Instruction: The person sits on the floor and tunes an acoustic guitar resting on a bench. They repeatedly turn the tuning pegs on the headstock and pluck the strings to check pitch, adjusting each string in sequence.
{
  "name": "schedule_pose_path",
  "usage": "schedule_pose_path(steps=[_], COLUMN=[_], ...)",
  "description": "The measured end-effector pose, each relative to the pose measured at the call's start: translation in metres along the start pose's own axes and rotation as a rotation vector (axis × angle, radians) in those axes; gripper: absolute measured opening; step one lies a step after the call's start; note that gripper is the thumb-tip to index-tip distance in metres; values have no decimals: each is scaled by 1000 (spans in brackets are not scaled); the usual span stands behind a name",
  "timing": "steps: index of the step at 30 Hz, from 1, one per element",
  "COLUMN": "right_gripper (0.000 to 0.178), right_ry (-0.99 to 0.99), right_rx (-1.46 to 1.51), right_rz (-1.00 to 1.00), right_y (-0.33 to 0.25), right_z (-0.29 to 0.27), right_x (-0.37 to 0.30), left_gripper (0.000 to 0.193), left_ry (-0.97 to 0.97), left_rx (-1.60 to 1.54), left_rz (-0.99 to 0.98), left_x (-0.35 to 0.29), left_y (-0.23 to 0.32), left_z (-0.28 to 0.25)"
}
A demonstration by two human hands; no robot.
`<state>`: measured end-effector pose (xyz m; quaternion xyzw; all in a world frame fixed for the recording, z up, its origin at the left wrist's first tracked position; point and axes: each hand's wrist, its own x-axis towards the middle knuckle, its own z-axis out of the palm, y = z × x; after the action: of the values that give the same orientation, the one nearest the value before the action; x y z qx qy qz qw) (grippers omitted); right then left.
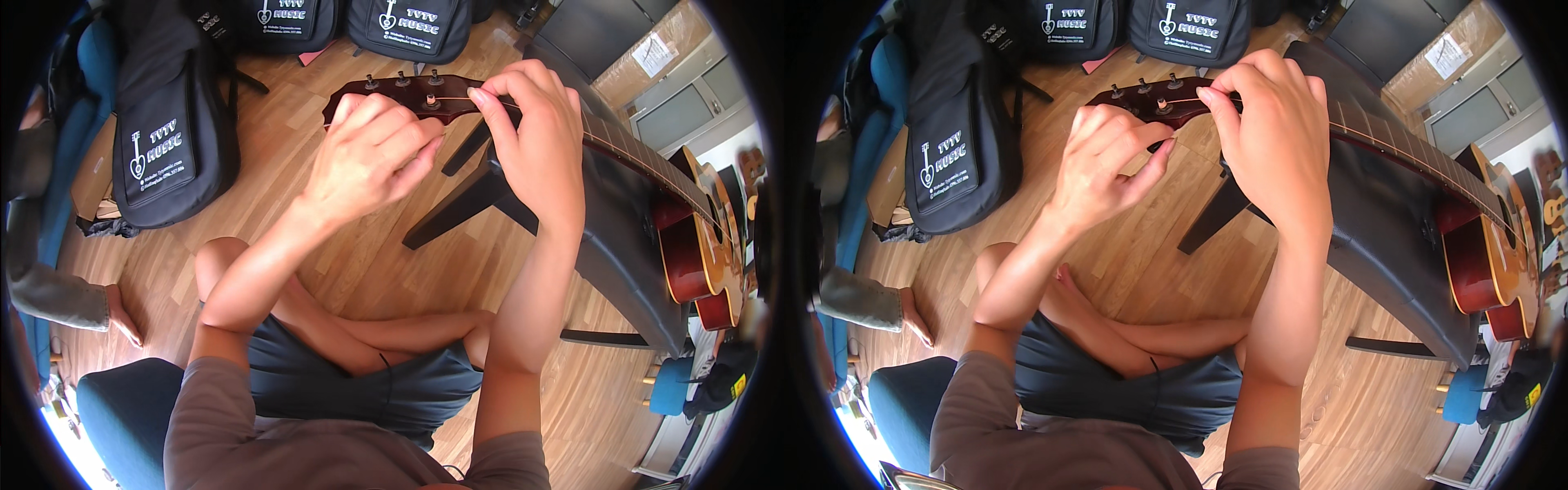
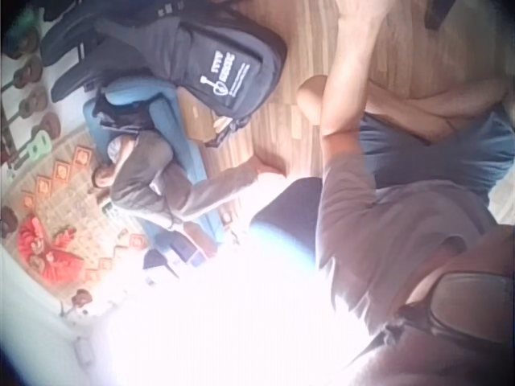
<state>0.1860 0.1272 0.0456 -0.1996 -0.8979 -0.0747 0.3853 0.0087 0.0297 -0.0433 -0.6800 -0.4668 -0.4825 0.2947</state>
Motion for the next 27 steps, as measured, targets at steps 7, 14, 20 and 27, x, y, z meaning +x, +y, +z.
schedule_pose_path(steps=[7, 14, 20, 27], right_gripper=[17, 16, 15, 15], right_ry=[-8, -19, -29, -32], right_rx=[-6, -18, 2, -2], right_rz=[12, 14, 18, 14], right_y=[-2, -2, -4, -5], right_z=[0, -3, -3, -4], right_x=[0, 0, 3, 3], left_gripper=[31, 31, 27, 22], left_ry=[-189, -306, -131, 51], left_rx=[-54, -89, -99, 2], left_rz=[-98, -24, -14, -44], left_x=[8, 16, 5, -2], left_y=[11, -2, -7, 3], left_z=[-24, -39, -21, 5])
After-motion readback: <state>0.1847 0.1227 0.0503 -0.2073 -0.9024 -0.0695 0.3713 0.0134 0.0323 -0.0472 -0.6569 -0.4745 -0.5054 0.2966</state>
